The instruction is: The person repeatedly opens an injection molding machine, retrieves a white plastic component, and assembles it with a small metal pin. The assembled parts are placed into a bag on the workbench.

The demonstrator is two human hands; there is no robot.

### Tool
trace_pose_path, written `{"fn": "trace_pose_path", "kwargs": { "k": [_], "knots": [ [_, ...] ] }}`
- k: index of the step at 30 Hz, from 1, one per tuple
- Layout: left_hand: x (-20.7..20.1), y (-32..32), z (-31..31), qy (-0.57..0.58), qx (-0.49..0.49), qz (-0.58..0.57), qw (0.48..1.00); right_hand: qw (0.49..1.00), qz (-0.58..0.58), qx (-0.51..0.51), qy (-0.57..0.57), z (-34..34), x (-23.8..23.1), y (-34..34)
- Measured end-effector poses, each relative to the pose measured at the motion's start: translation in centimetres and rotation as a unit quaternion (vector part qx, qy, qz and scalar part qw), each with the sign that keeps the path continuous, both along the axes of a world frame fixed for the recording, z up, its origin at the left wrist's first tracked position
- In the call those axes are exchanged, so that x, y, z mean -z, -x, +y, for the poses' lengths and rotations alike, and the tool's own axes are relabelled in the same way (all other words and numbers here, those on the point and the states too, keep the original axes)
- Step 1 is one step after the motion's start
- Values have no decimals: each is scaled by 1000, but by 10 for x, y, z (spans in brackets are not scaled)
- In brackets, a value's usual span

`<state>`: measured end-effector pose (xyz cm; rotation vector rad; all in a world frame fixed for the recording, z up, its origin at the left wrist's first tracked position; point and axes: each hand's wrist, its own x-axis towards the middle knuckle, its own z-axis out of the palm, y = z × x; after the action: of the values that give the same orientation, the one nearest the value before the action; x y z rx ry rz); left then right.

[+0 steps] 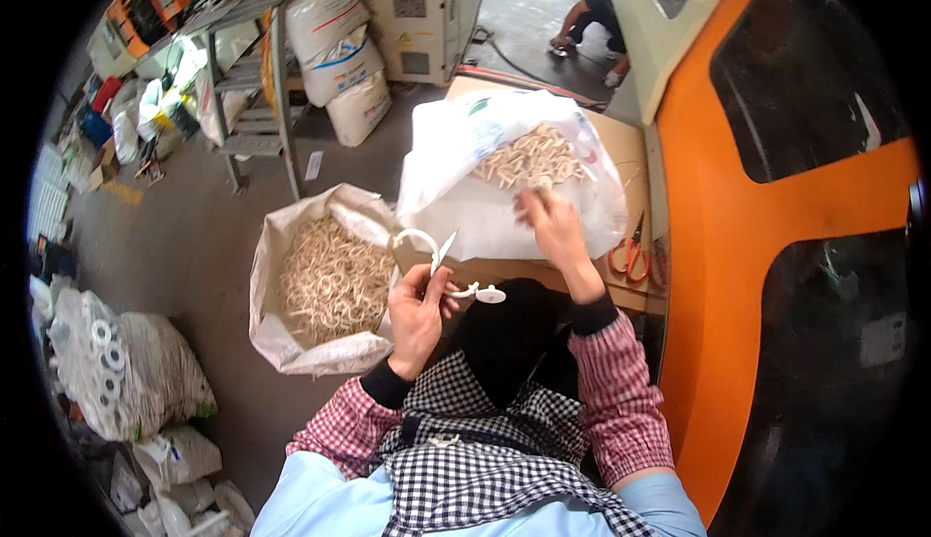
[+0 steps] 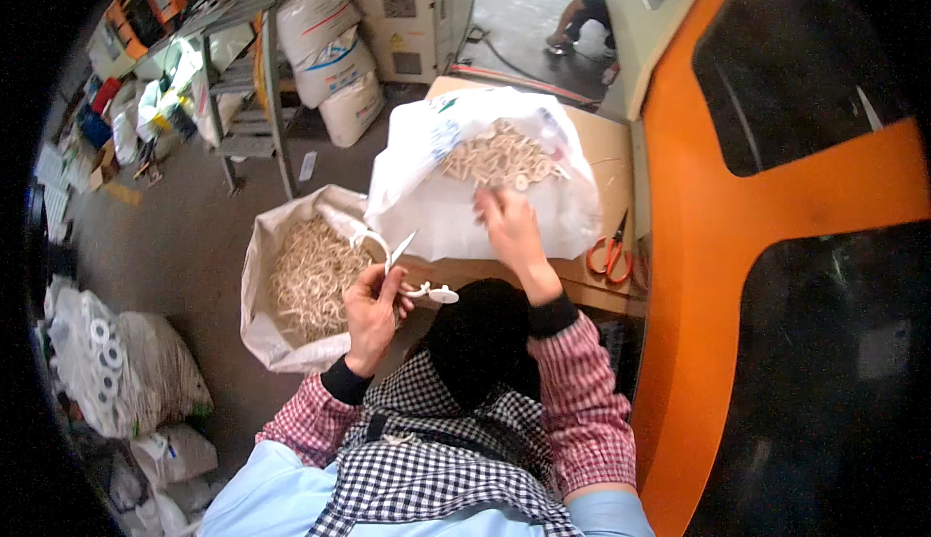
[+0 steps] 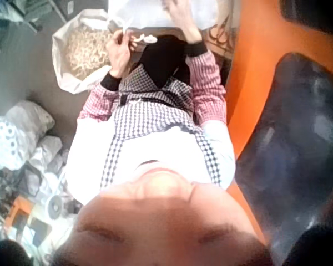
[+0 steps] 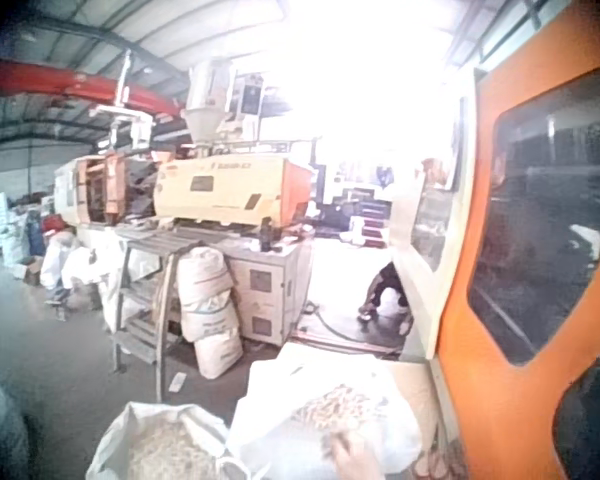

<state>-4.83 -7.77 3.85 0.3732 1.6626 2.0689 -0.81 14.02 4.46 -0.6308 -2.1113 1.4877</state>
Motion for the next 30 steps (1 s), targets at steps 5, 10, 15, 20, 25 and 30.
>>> {"fn": "trace_pose_path", "kwargs": {
  "k": [5,10,15,20,25,30],
  "knots": [
    [9,-2,-11,-6,26,-71,997,975,47,-204,-79,-101,-33,-69],
    [19,-14,-15,-29,115,-213,970,904,72,-128,-401,-111,-15,-95],
    [11,-37,-27,9,65,-8,998,996,-33,-63,-61,-114,3,-104],
    [11,-18,-58,-23,157,628,762,852,-47,-116,508,-114,40,-102],
    [53,16,-110,249,-69,345,902,961,-48,57,265,-87,52,-100],
    [139,132,-167,496,-87,308,807,979,20,-33,200,-101,29,-83]
  ]
}}
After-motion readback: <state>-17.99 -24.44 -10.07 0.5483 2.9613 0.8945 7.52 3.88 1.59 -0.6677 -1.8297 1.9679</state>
